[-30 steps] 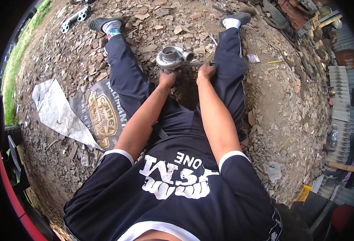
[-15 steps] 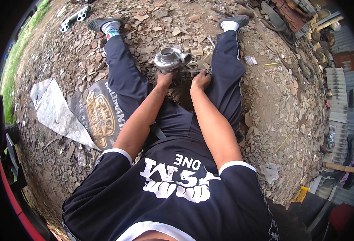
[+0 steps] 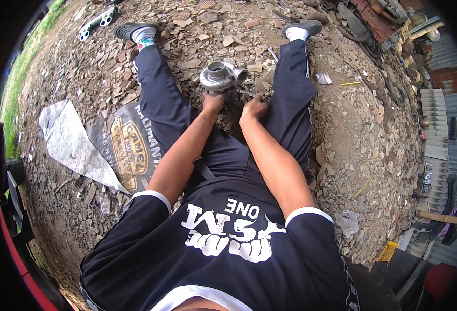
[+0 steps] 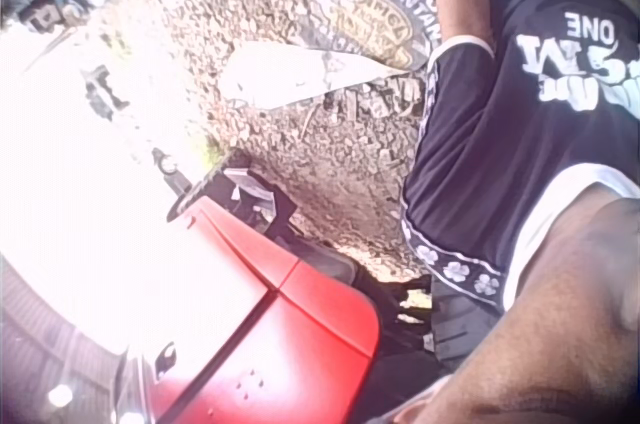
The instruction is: The person sits on the ground and uses a small metal tool to scrape and clean the surface of a silver-colored metal part. They repeatedly rotate the part to access different areas while continuing to scrape away residue.
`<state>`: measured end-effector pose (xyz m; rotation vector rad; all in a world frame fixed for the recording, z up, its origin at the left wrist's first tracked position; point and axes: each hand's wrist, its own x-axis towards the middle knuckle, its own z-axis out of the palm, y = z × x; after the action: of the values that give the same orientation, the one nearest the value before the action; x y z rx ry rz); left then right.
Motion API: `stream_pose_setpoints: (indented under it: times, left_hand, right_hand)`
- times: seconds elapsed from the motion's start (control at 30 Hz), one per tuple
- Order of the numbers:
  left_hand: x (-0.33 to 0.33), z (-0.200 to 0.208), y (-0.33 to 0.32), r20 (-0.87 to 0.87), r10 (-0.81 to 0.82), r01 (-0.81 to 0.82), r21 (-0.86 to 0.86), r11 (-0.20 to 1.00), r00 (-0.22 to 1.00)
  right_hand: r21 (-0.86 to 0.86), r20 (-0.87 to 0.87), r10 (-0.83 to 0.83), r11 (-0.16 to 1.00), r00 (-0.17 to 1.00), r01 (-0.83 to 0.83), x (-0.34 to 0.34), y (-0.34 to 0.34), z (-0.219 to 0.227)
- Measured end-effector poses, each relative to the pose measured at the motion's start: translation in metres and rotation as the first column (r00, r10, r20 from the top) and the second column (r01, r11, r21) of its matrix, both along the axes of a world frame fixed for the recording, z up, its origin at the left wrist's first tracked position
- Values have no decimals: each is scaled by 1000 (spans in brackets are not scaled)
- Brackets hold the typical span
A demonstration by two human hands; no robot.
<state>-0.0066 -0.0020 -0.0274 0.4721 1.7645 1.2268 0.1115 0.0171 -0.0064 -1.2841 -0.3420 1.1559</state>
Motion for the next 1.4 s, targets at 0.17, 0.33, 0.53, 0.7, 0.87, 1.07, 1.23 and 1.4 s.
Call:
stream_pose_setpoints:
  times: [0.17, 0.33, 0.53, 0.7, 0.87, 1.07, 1.23, 1.4]
  left_hand:
    - [2, 5, -3, 1, -11, 12, -4, 1000, 1000]
    - [-2, -8, 1, -21, -24, 24, 22, 999, 999]
    - [2, -2, 0, -5, 5, -5, 13, 1000, 1000]
    - [1, 0, 1, -23, 4, -4, -4, 1000, 1000]
    - [-2, -18, 6, -30, -37, 38, 26, 999, 999]
    - [1, -3, 1, -32, -35, 37, 57, 998, 999]
    - [11, 3, 0, -24, 26, -25, 63, 998, 999]
    - [-3, -41, 9, -58, 16, -10, 99, 995, 998]
  right_hand:
    - [-18, -43, -29, 999, 999, 28, -1, -4, 9]
    - [44, -106, -93, 994, 990, 98, -8, -9, 1]
    - [-32, -100, -46, 999, 994, 43, -4, -7, 6]
    - [58, -135, -83, 994, 987, 91, -6, -11, 0]
    - [0, -127, -13, 1000, 992, 13, -8, -31, 20]
    - [-13, -130, -22, 1000, 991, 21, -1, -30, 22]
    - [-16, 37, 41, 999, 998, -41, 3, -33, 30]
    - [-224, 256, 519, 853, 816, -472, 37, -17, 50]
